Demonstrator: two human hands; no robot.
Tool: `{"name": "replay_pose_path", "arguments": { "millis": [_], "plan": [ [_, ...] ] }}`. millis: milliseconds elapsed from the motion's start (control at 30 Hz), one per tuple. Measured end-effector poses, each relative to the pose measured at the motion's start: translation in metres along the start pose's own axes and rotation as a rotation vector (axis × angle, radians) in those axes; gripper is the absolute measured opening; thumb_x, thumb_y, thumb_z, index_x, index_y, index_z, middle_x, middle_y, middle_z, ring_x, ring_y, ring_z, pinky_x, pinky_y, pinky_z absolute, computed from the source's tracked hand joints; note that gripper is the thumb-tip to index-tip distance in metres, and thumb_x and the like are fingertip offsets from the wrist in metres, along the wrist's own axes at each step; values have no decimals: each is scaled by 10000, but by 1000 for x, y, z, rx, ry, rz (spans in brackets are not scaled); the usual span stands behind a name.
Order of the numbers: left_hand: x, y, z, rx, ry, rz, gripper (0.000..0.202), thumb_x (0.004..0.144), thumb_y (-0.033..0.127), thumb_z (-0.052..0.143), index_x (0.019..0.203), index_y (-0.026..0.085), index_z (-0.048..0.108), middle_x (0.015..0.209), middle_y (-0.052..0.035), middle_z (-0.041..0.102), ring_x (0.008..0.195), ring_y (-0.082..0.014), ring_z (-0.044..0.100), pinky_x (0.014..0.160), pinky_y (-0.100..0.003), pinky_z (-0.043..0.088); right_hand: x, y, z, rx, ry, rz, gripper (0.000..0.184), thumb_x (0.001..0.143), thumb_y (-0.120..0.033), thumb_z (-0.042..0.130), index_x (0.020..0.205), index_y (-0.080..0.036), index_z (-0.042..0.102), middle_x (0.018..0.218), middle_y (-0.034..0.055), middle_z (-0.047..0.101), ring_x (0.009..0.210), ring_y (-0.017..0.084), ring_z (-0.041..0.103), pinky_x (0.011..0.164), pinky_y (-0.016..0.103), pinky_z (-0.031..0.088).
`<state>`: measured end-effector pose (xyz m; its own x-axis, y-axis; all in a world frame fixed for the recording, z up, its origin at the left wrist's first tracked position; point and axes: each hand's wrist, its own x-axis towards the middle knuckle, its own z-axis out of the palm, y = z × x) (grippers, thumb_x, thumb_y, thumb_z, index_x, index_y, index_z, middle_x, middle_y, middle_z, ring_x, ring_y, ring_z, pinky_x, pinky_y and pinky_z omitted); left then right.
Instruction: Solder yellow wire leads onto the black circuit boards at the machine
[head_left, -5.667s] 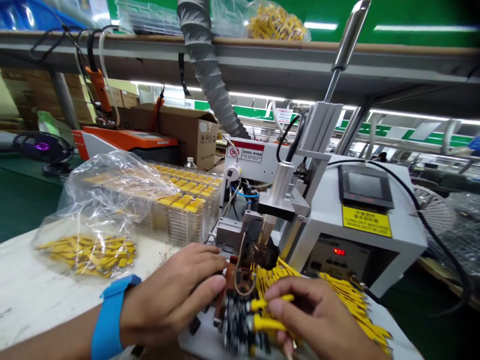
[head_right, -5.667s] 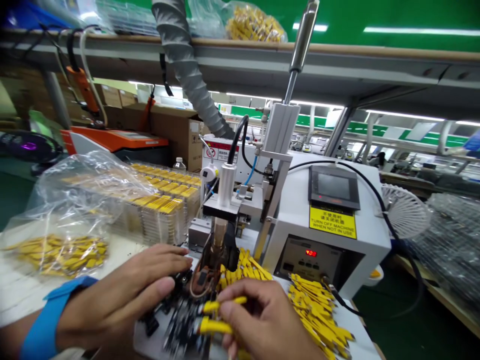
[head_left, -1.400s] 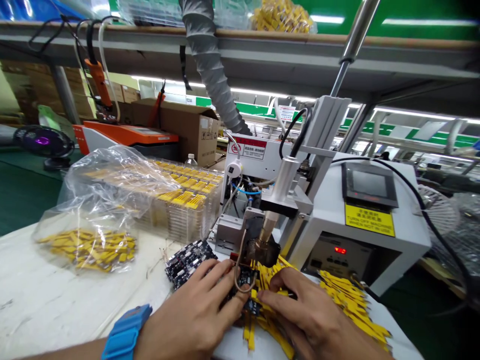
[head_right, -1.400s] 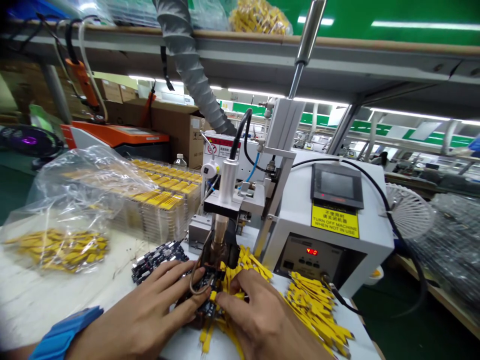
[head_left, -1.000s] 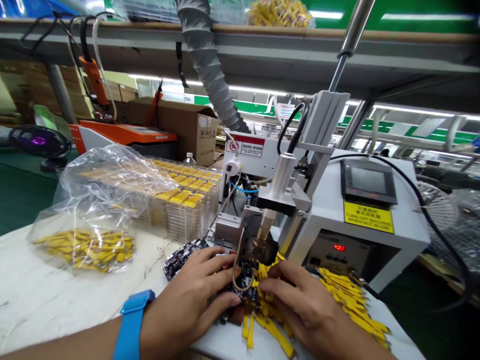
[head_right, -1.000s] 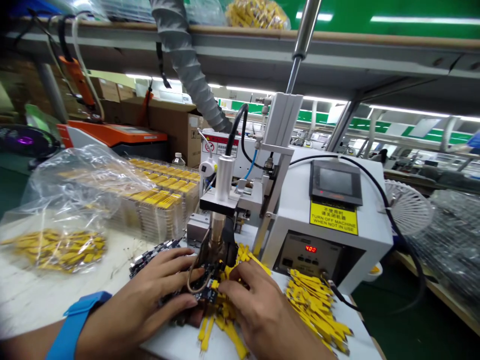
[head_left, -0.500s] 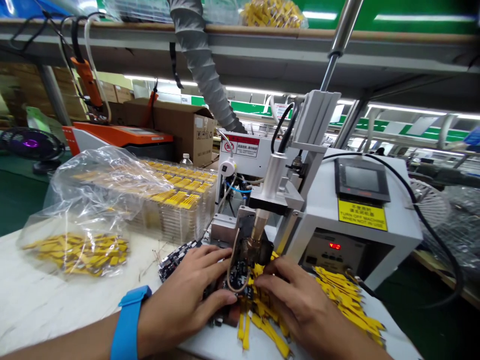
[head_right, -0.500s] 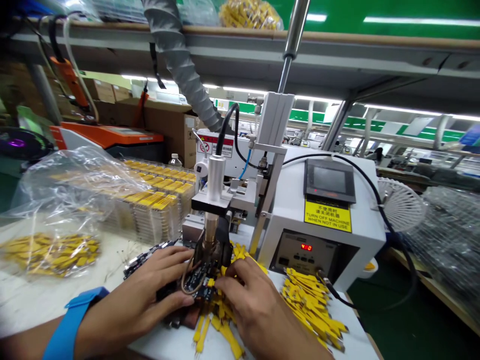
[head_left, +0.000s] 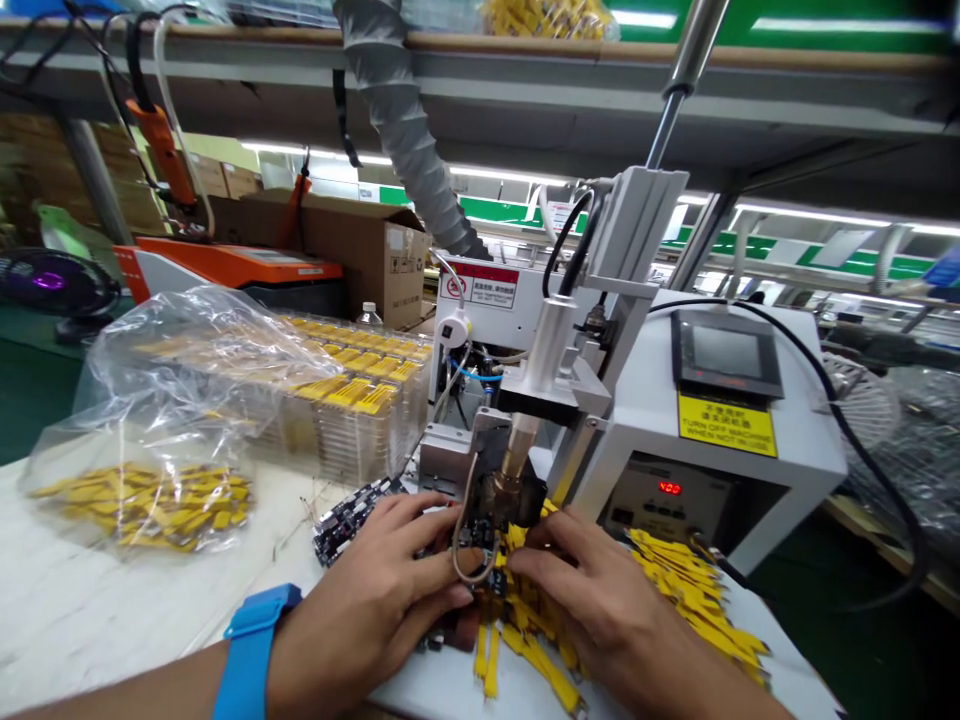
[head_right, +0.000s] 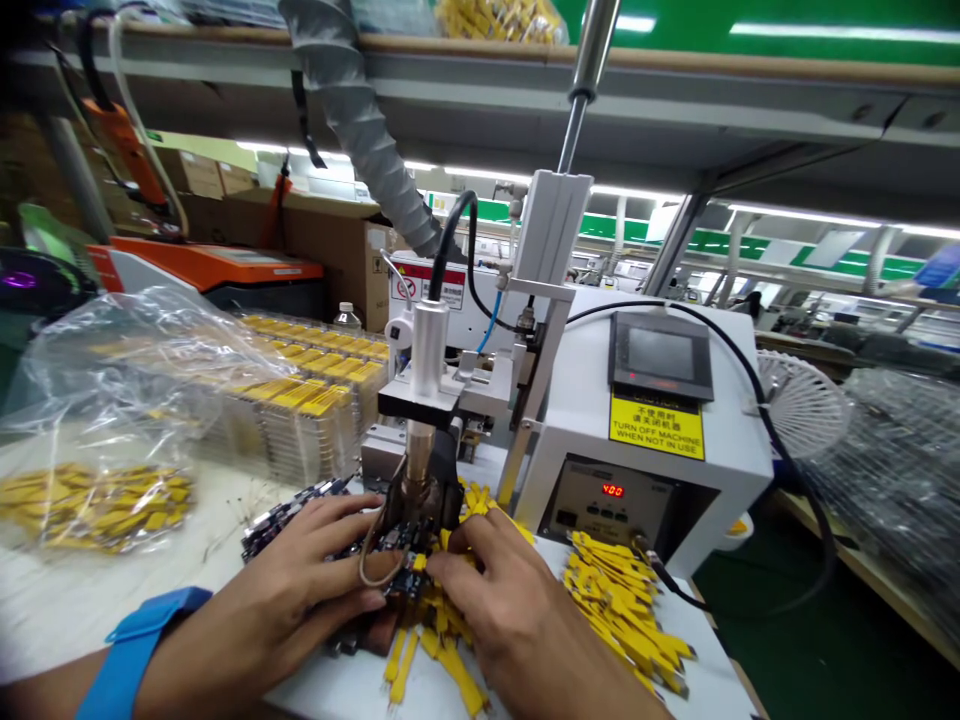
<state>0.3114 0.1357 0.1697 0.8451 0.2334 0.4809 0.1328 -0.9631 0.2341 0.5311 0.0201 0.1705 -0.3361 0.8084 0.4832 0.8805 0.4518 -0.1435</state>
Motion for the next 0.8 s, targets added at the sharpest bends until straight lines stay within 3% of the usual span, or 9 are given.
{"name": "replay_pose_path", "arguments": {
  "millis": [167, 367, 567, 800],
  "plan": [
    [3, 1, -1, -6, 25, 30, 333, 950, 151, 495, 1230, 319, 564, 1230, -34, 587, 1221, -268, 423, 976, -444, 415, 0, 0, 0, -15, -9, 10, 268, 937, -86, 386, 1061, -157, 614, 902, 95, 554, 795, 214, 520, 642, 302, 441],
    [4, 0, -2, -15, -29, 17, 341, 947, 132, 497, 1208, 336, 579, 1202, -17, 612, 1233, -259, 428, 999, -466, 386, 1, 1, 2, -25, 2, -10, 267, 929, -80, 403, 1068, -170, 611, 909, 90, 555, 783, 207, 522, 635, 293, 439],
    [3, -6, -1, -13, 46, -40, 345, 892, 259, 628, 1232, 250, 575, 1222, -46, 641, 1178, -287, 516, 993, -493, 411, 1, 0, 0, -11, 5, -1, 247, 940, -99, 413, 1080, -160, 607, 924, 97, 549, 817, 219, 525, 651, 301, 449],
    [3, -7, 0, 7, 52, -42, 331, 872, 296, 657, 1196, 253, 606, 1216, -41, 650, 1173, -298, 529, 989, -500, 421, -1, 5, 5, -32, 23, -39, 237, 962, -121, 430, 1124, -179, 593, 945, 91, 557, 833, 216, 535, 665, 303, 472]
  ]
}}
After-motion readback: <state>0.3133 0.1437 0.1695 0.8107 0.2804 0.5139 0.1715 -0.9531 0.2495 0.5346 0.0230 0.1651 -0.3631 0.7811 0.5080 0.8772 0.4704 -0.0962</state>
